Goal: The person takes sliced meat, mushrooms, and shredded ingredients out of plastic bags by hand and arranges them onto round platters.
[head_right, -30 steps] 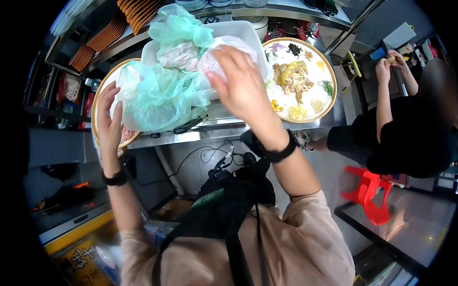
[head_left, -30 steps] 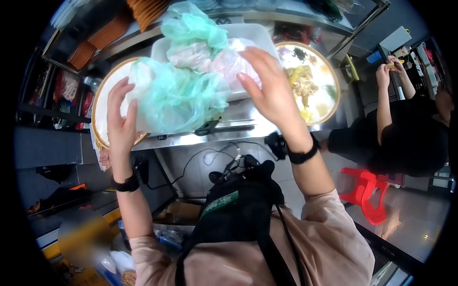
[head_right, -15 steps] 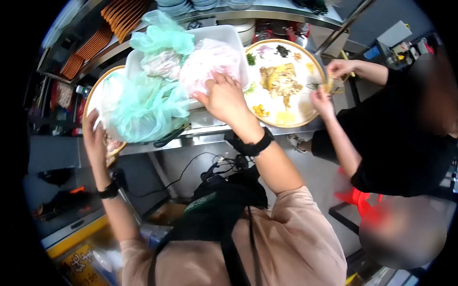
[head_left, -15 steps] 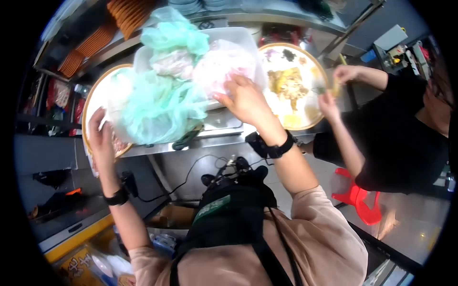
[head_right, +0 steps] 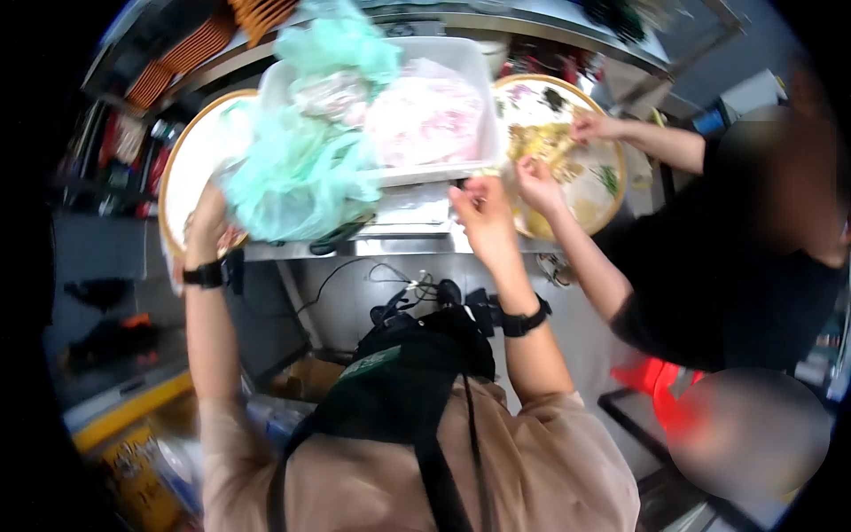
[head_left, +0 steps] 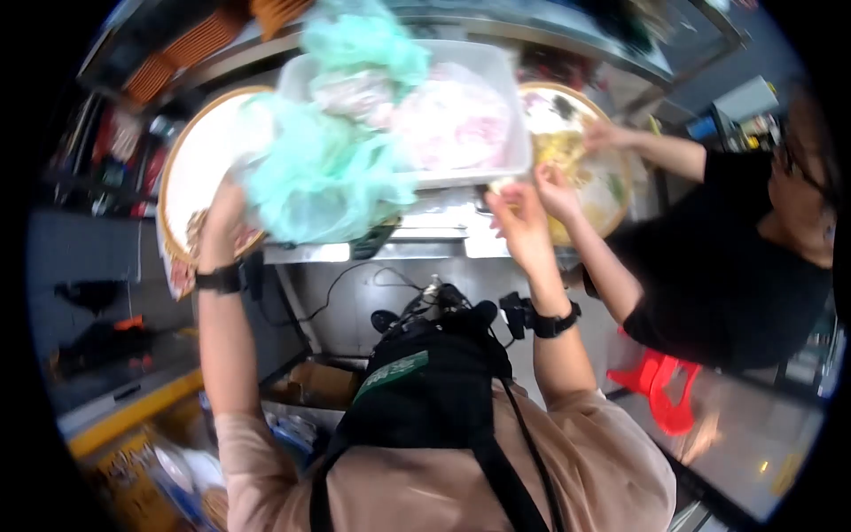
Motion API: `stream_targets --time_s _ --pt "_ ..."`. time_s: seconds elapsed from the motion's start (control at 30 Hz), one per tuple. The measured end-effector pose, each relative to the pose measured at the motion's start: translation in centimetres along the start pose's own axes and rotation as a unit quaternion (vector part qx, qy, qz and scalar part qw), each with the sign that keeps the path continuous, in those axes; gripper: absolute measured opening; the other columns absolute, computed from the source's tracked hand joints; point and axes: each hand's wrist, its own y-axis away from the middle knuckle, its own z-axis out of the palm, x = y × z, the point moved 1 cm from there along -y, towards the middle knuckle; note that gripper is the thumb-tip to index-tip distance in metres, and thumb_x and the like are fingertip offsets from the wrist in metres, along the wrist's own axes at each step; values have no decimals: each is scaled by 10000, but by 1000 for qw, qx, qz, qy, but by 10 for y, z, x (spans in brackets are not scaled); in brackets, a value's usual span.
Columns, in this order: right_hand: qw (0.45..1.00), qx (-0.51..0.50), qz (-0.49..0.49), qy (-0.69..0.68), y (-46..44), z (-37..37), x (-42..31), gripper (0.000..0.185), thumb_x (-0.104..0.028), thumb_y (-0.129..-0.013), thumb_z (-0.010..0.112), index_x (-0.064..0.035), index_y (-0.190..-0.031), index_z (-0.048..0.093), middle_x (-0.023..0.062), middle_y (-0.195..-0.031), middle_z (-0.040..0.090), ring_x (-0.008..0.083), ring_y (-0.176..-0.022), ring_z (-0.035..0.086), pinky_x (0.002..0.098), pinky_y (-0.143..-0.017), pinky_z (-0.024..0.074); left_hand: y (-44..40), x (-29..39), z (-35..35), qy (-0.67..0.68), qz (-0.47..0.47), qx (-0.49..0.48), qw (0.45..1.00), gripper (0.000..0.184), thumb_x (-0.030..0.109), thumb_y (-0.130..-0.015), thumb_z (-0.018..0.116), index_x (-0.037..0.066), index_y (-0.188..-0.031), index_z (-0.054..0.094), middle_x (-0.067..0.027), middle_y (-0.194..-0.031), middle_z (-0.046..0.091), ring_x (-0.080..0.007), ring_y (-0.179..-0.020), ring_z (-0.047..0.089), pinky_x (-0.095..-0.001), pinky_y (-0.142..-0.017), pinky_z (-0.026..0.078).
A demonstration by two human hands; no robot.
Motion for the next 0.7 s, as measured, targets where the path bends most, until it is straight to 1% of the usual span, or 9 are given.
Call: stream_targets --time_s 0.1,0.17,0.2,0.23,0.33,0.43,0.5,0.53,0.7 --pt "997 -58 -41 42 5 3 24 287 -210 -901 671 -27 -1043 503 39 -842 581 92 -662 554 226 -550 448 14 12 10 4 8 64 998 327 128 -906 592 0 -1206 573 -122 -1078 651 -197 -943 648 -308 -776 547" --pt "990 -116 -44 66 7 9 33 211 -169 -909 654 -30 -1003 525 27 -818 571 83 -656 545 216 -560 438 5 -15 -9 -51 40 78 995 276 161 -934 545 22 -1169 590 -65 -898 667 -113 -702 615 -241 -552 495" --pt "984 -152 -44 87 10 14 35 164 -147 -913 645 -34 -971 541 16 -794 565 78 -654 540 209 -568 432 40 27 -5 -197 -85 81 973 228 169 -963 519 56 -1148 590 -22 -898 611 -67 -752 576 -222 -671 497" --pt "974 -177 -53 133 15 18 34 97 -101 -909 635 -27 -910 572 -3 -740 562 68 -653 528 206 -588 427 38 -4 -22 -191 -5 96 977 209 191 -975 495 60 -1102 597 17 -837 554 -40 -659 507 -209 -590 452" --pt "933 -271 -72 224 33 37 38 68 -55 -901 628 -2 -933 599 -6 -709 570 65 -637 513 215 -578 431 78 -51 -50 -207 196 124 951 182 172 -968 524 34 -1045 613 29 -863 563 -40 -769 502 -196 -702 434" --pt "893 -349 -42 280 53 58 42 75 -30 -895 625 7 -957 604 16 -731 594 72 -640 546 229 -572 453 144 -103 -76 -73 25 58 995 176 191 -968 574 18 -988 599 38 -876 572 -47 -834 503 -211 -789 426" --pt "849 -390 -22 355 61 90 37 89 5 -903 609 2 -990 592 6 -839 603 85 -761 572 223 -698 473 164 -169 -93 -3 -33 34 999 151 171 -969 577 22 -960 598 44 -879 583 -42 -829 501 -227 -768 430" --pt "829 -408 -47 379 61 101 46 90 17 -902 599 5 -991 593 12 -842 606 89 -767 578 225 -702 475 171 -212 -98 -6 -47 84 995 200 220 -930 607 21 -937 626 -25 -808 633 -121 -747 565 -286 -681 461" --pt "751 -480 -63 450 74 161 73 132 39 -889 577 9 -1017 587 37 -882 600 108 -786 576 221 -716 466 186 -379 -99 -201 -158 198 946 190 192 -887 610 4 -917 599 -152 -839 650 -293 -778 626 -381 -698 480"
